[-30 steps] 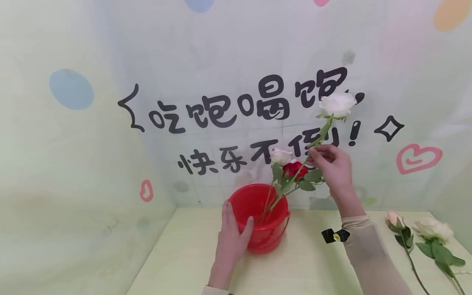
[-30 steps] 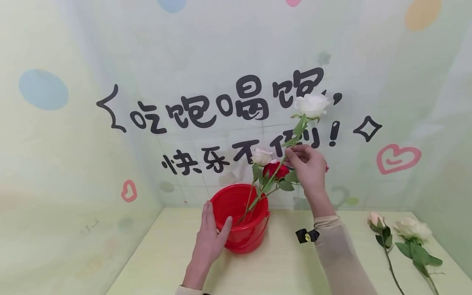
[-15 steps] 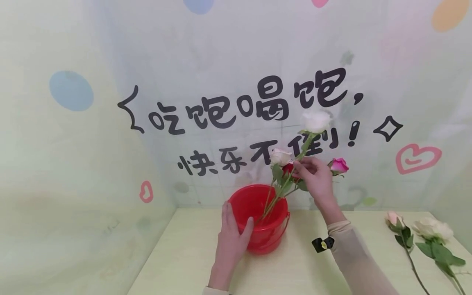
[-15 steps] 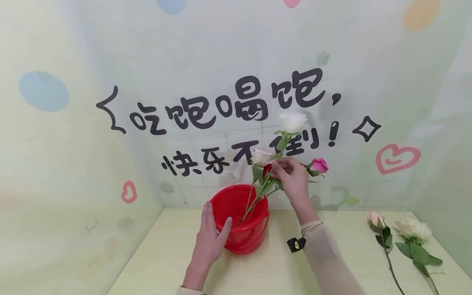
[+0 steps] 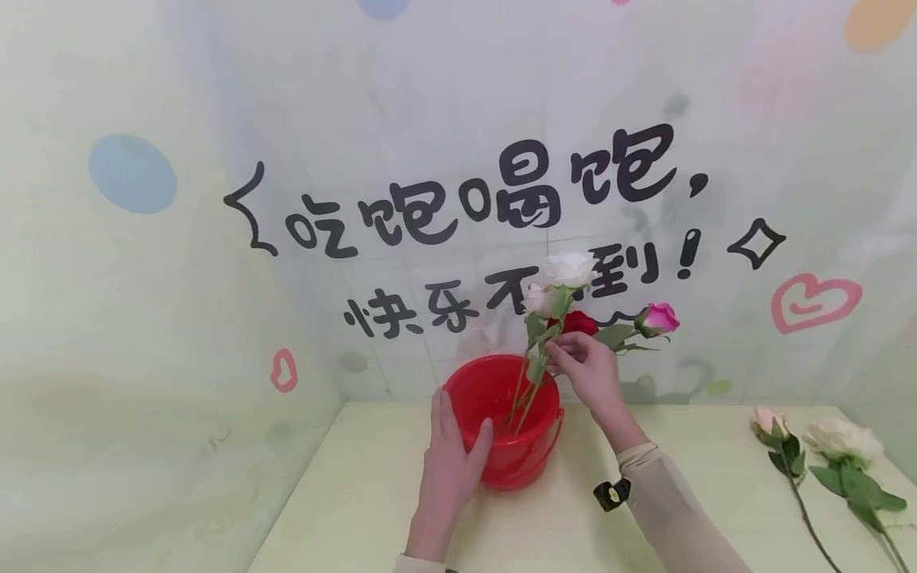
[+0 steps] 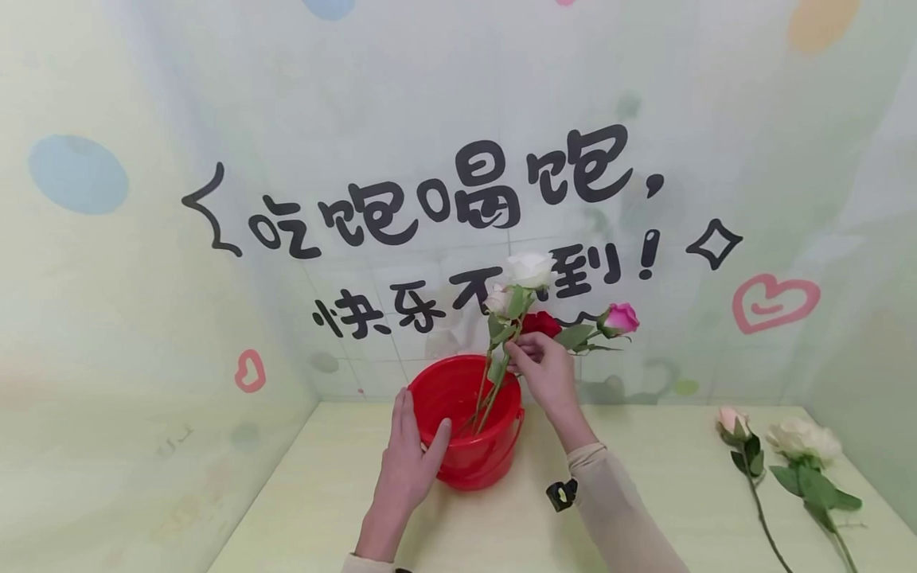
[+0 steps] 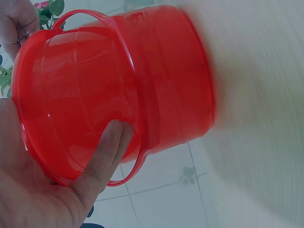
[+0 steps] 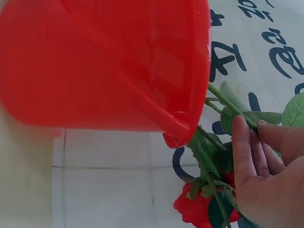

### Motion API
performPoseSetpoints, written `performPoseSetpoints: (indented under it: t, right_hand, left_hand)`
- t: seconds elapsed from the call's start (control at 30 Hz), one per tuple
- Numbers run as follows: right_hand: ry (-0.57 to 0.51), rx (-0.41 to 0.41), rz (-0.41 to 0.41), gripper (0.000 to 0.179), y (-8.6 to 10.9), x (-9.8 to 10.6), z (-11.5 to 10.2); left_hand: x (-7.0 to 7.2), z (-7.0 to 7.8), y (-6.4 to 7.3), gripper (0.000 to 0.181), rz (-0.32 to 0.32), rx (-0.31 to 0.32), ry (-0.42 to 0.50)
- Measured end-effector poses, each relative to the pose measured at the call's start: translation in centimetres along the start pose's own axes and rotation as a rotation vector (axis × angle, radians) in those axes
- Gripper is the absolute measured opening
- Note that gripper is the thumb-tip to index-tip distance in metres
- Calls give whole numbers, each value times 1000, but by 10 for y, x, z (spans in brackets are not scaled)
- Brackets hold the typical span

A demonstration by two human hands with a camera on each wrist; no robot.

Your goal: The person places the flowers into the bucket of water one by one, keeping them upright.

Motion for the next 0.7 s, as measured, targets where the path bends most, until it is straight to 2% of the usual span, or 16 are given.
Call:
performPoseSetpoints:
  t: [0.2,0.43,0.7]
  right_hand:
    - [16,-36,-39,22,5,-4,9]
    - [102,-6,-75,23,10,-3,20]
    - [164,-21,-101,23,13,1,29]
  left_hand:
    - [1,3,-2,103,7,-5,16]
    - [3,5,-3,104,16,-14,12]
    - [1,2,1,104,3,-5,9]
Point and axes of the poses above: each hand's wrist, its own y-axis away from the middle knuckle, its own x-axis out of the back of the hand, z = x × y, the point moved 4 cm from there along -y, towards the middle knuckle, and after that the axes turned 14 degrees about z, right-handed, at the moved point
